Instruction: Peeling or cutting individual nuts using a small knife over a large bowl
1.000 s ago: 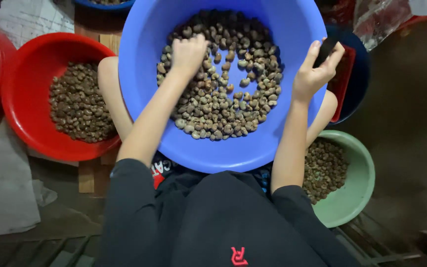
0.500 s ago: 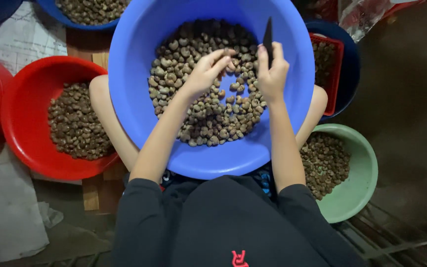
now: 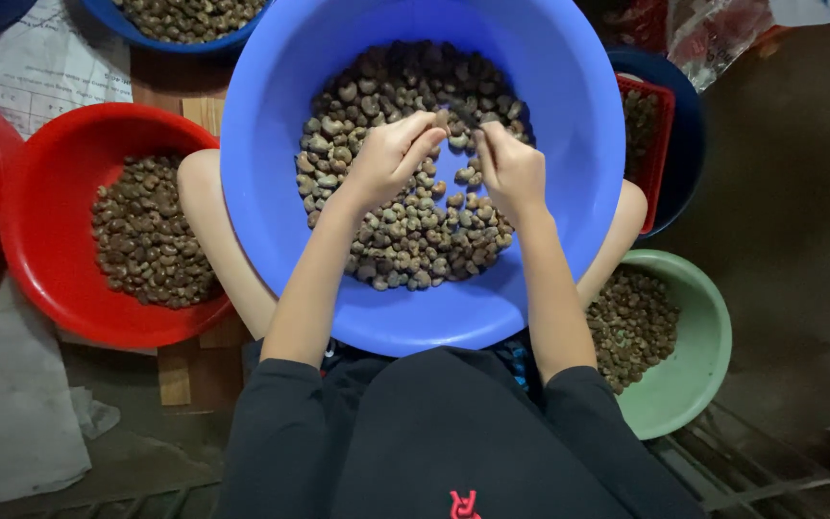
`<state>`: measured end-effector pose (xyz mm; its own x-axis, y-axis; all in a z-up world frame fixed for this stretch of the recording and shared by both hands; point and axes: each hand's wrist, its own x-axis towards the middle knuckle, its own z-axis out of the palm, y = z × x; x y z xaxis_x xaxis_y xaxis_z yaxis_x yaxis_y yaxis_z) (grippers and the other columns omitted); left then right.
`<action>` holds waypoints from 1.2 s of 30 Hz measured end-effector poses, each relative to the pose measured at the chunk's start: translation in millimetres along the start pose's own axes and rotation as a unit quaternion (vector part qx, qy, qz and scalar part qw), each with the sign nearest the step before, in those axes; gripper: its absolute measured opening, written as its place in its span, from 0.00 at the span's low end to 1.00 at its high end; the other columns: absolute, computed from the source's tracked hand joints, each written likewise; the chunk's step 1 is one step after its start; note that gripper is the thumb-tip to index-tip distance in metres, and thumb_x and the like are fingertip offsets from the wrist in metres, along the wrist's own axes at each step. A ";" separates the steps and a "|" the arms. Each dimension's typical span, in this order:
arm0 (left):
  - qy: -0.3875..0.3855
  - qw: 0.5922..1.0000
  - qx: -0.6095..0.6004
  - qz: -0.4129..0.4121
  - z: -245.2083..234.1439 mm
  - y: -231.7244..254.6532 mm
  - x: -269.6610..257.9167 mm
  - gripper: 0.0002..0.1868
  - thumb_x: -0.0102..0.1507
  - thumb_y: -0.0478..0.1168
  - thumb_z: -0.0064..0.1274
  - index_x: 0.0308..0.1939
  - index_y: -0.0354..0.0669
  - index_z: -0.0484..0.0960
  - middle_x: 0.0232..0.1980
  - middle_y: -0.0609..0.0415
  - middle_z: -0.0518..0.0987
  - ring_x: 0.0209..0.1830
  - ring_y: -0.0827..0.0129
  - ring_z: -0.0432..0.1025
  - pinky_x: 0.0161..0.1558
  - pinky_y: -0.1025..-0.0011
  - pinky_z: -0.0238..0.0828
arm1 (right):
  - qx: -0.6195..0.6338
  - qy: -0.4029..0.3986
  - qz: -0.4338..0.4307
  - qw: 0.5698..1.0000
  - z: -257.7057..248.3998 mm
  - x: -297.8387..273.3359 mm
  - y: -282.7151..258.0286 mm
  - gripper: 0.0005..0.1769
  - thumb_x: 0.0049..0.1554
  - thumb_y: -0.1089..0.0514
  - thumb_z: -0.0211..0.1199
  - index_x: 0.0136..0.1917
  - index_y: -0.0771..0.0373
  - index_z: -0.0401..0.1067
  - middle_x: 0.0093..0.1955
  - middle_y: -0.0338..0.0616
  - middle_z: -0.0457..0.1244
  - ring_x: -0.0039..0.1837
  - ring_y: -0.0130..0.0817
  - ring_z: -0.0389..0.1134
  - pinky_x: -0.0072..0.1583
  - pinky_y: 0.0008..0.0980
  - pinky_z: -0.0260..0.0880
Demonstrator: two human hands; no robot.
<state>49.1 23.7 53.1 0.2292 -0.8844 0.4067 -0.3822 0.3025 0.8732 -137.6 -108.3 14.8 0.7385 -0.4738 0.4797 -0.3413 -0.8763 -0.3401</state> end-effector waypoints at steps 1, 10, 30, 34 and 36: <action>0.003 1.000 0.013 -0.001 -1.7 0.8 0.1 0.13 0.77 0.44 0.42 0.50 0.40 0.80 0.32 0.42 0.80 0.34 0.41 0.75 0.35 0.58 0.73 | 0.033 0.027 0.000 0.999 3.6 -1.2 0.9 0.08 0.69 0.51 0.55 0.53 0.52 0.73 0.34 0.43 0.67 0.39 0.51 0.71 0.38 0.43 0.70; -0.009 1.000 0.014 -0.015 -1.6 -2.2 2.8 0.13 0.77 0.44 0.40 0.49 0.44 0.79 0.35 0.47 0.82 0.38 0.44 0.77 0.38 0.58 0.75 | 0.009 0.014 -0.004 1.000 -4.5 -0.3 -0.1 0.07 0.69 0.51 0.54 0.51 0.48 0.73 0.33 0.35 0.66 0.38 0.46 0.71 0.37 0.41 0.69; 0.111 0.991 0.007 -0.067 27.6 -25.9 -4.0 0.09 0.67 0.44 0.62 0.52 0.58 0.85 0.41 0.63 0.87 0.18 0.79 0.67 0.24 0.79 0.64 | 0.299 0.075 0.171 0.936 -5.1 9.1 -26.9 0.13 0.71 0.54 0.52 0.51 0.63 0.72 0.30 0.48 0.66 0.32 0.38 0.68 0.33 0.31 0.62; 0.145 0.987 0.014 -0.074 17.9 -25.5 -4.5 0.08 0.66 0.42 0.63 0.50 0.56 0.85 0.40 0.62 0.88 0.17 0.78 0.69 0.23 0.80 0.64 | 0.011 0.044 0.012 0.999 -1.8 3.6 -13.8 0.06 0.67 0.51 0.58 0.52 0.50 0.75 0.33 0.41 0.67 0.37 0.49 0.71 0.35 0.42 0.69; 0.147 0.986 0.053 -0.059 14.6 -22.7 -4.5 0.08 0.68 0.42 0.61 0.51 0.54 0.85 0.40 0.58 0.88 0.19 0.72 0.71 0.25 0.76 0.65 | -0.058 0.030 -0.013 0.998 -1.5 2.1 -10.1 0.06 0.67 0.51 0.56 0.50 0.47 0.73 0.33 0.36 0.66 0.37 0.43 0.71 0.35 0.39 0.69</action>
<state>43.7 15.6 27.6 0.5203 -0.7657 0.3781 -0.4253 0.1516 0.8923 -133.5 -100.6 20.4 0.7126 -0.4518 0.5367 -0.3901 -0.8910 -0.2321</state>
